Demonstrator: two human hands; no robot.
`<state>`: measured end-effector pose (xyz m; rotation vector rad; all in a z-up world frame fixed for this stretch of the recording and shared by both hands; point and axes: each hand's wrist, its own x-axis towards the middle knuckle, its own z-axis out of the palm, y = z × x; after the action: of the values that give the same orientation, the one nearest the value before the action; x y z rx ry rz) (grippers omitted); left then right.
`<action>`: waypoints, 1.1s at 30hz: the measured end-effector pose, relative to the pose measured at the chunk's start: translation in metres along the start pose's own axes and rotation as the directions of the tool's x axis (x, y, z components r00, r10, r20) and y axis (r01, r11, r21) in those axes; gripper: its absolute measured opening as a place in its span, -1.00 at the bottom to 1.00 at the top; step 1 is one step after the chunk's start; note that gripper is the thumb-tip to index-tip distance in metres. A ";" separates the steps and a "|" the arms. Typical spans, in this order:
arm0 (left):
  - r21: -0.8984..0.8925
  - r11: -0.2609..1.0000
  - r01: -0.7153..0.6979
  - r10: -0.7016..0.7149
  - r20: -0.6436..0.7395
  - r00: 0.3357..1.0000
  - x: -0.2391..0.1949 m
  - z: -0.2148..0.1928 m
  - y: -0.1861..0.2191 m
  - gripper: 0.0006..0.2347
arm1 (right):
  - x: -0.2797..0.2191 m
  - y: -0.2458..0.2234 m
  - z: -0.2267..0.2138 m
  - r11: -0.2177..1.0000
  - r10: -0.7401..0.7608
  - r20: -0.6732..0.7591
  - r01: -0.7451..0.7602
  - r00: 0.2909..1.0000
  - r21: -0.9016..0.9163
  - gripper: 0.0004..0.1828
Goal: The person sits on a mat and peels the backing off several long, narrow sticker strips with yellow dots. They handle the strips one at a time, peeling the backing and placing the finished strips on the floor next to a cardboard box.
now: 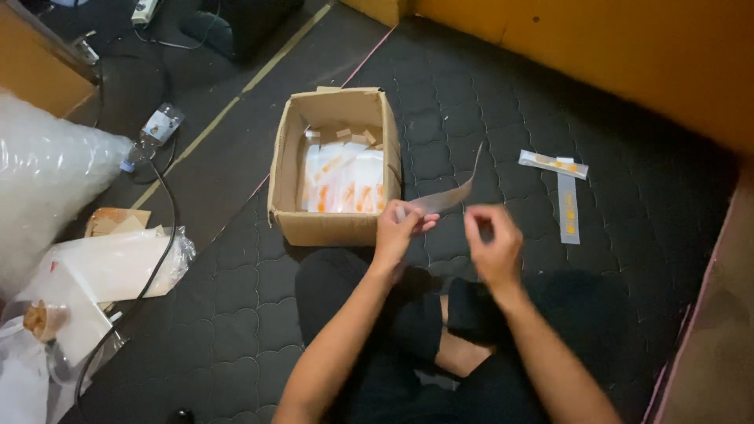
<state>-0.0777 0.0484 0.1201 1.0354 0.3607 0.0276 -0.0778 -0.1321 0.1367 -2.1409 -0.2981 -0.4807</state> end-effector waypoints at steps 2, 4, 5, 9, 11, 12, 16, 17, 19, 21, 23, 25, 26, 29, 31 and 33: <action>-0.055 0.998 0.042 -0.043 -0.016 0.999 0.006 -0.003 -0.016 -0.92 | -0.034 -0.010 0.013 0.987 0.080 0.087 -0.091 0.993 0.129 -0.79; -0.105 0.989 0.104 -0.107 -0.023 0.994 0.012 -0.003 -0.043 -0.91 | -0.060 -0.008 0.025 0.949 0.169 0.179 -0.209 0.969 0.238 -0.64; -0.084 0.984 0.157 -0.157 0.005 0.988 0.015 -0.004 -0.057 -0.92 | -0.067 -0.003 0.035 0.920 0.165 0.202 -0.225 0.965 0.320 -0.52; -0.021 0.969 0.246 -0.244 0.078 0.967 -0.002 0.007 -0.058 -0.90 | -0.069 0.013 0.062 0.728 0.254 0.256 -0.358 0.933 0.584 -0.39; 0.024 0.968 0.249 -0.251 0.102 0.963 0.010 -0.006 -0.066 -0.89 | -0.061 0.008 0.058 0.714 0.271 0.255 -0.372 0.928 0.593 -0.43; 0.067 0.966 0.251 -0.257 0.123 0.958 0.016 -0.014 -0.070 -0.88 | -0.057 0.005 0.058 0.700 0.287 0.258 -0.386 0.922 0.601 -0.46; 0.091 0.970 0.225 -0.237 0.150 0.960 0.017 -0.024 -0.047 -0.89 | -0.042 0.007 0.034 0.728 0.245 0.237 -0.340 0.940 0.595 -0.47; 0.076 0.975 0.209 -0.219 0.166 0.961 0.016 -0.027 -0.044 -0.88 | -0.040 0.011 0.028 0.744 0.238 0.240 -0.336 0.941 0.578 -0.48; 0.062 0.978 0.199 -0.207 0.182 0.961 0.019 -0.033 -0.044 -0.88 | -0.037 0.022 0.018 0.758 0.237 0.243 -0.335 0.941 0.559 -0.48; 0.079 0.986 0.148 -0.163 0.224 0.961 0.027 -0.037 -0.050 -0.86 | -0.034 0.039 0.010 0.728 0.284 0.206 -0.351 0.936 0.589 -0.56; 0.111 0.985 0.134 -0.155 0.211 0.965 0.028 -0.035 -0.050 -0.86 | -0.030 0.049 0.000 0.728 0.310 0.166 -0.346 0.936 0.592 -0.59; 0.144 0.982 0.120 -0.147 0.195 0.970 0.030 -0.035 -0.051 -0.85 | -0.029 0.056 -0.007 0.725 0.336 0.128 -0.343 0.933 0.597 -0.62; 0.180 0.980 0.081 -0.115 0.188 0.975 0.032 -0.035 -0.053 -0.84 | -0.029 0.059 -0.011 0.722 0.385 0.073 -0.349 0.920 0.597 -0.64; 0.291 0.957 0.016 -0.070 0.177 0.982 0.035 -0.036 -0.054 -0.85 | -0.033 0.073 -0.009 0.701 0.464 -0.018 -0.355 0.886 0.618 -0.69; 0.366 0.931 -0.007 -0.062 0.177 0.982 0.035 -0.036 -0.053 -0.87 | -0.037 0.080 -0.004 0.685 0.499 -0.057 -0.354 0.865 0.637 -0.70; 0.301 0.953 0.034 -0.080 0.143 0.986 0.034 -0.035 -0.054 -0.87 | -0.039 0.086 0.001 0.638 0.624 -0.146 -0.393 0.767 0.663 -0.75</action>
<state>-0.0647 0.0564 0.0491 1.3161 0.2580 -0.1634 -0.0795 -0.1816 0.0570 -1.3667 0.3563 -0.3610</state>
